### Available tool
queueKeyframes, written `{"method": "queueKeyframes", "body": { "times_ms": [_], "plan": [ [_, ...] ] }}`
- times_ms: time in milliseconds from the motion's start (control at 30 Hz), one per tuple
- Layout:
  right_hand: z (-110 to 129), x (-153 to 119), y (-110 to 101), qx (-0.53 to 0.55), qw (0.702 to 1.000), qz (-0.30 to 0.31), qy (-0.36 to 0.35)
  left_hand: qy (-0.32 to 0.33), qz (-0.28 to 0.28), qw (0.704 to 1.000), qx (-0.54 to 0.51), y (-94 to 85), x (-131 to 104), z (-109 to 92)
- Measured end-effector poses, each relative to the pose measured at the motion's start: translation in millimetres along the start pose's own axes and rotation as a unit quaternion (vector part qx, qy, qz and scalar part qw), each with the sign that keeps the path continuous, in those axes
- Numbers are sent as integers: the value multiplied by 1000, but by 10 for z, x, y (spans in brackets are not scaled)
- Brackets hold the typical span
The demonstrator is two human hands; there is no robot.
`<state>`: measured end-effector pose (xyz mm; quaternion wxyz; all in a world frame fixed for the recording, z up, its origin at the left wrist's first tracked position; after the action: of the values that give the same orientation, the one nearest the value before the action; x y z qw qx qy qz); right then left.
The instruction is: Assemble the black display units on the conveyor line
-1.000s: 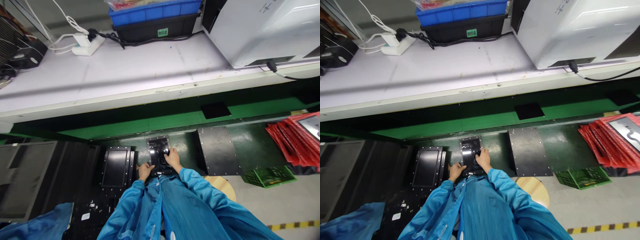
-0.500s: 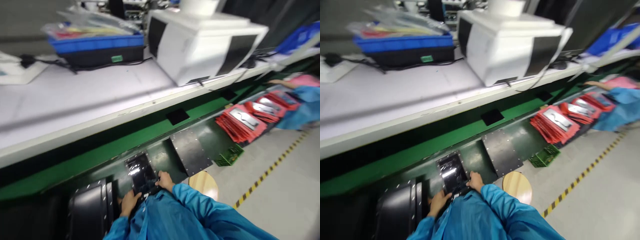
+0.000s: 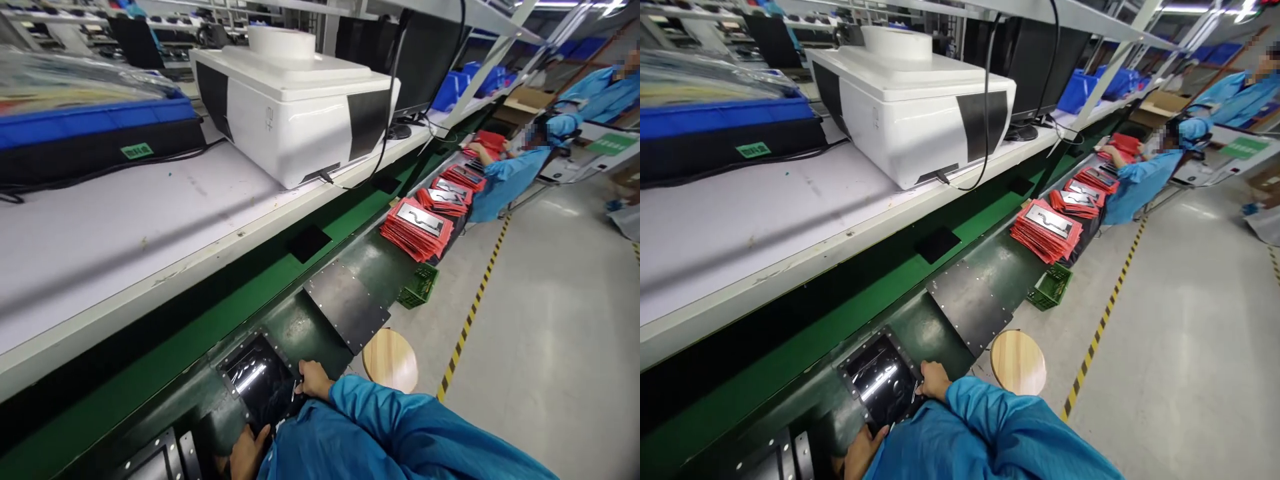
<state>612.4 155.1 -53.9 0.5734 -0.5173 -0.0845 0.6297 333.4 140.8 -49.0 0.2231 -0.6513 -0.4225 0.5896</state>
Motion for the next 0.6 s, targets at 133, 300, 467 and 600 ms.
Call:
{"method": "queueKeyframes", "body": {
  "times_ms": [133,300,467,600],
  "plan": [
    [-45,25,19,-55,998,38,-10,11,29,999,10,62,-90,44],
    [462,510,-392,-3,990,-93,-103,-7,-151,988,-38,-507,174,-96],
    [1209,1007,-619,-10,961,-122,-249,18,-260,957,-129,-1311,832,-315],
    [1269,1195,-515,-10,958,-87,-272,32,-171,972,-159,-1383,1138,-286]
  ]
}}
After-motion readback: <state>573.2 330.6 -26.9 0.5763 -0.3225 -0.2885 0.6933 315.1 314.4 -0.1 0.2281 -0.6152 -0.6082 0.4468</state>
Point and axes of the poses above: each hand's wrist, its own x-axis towards the middle knuckle, its own y-axis out of the palm, z = x × y, the point moved 5 cm from there along x, towards the middle knuckle, and after that the axes turned 8 degrees about -z, right-handed, at the moved point
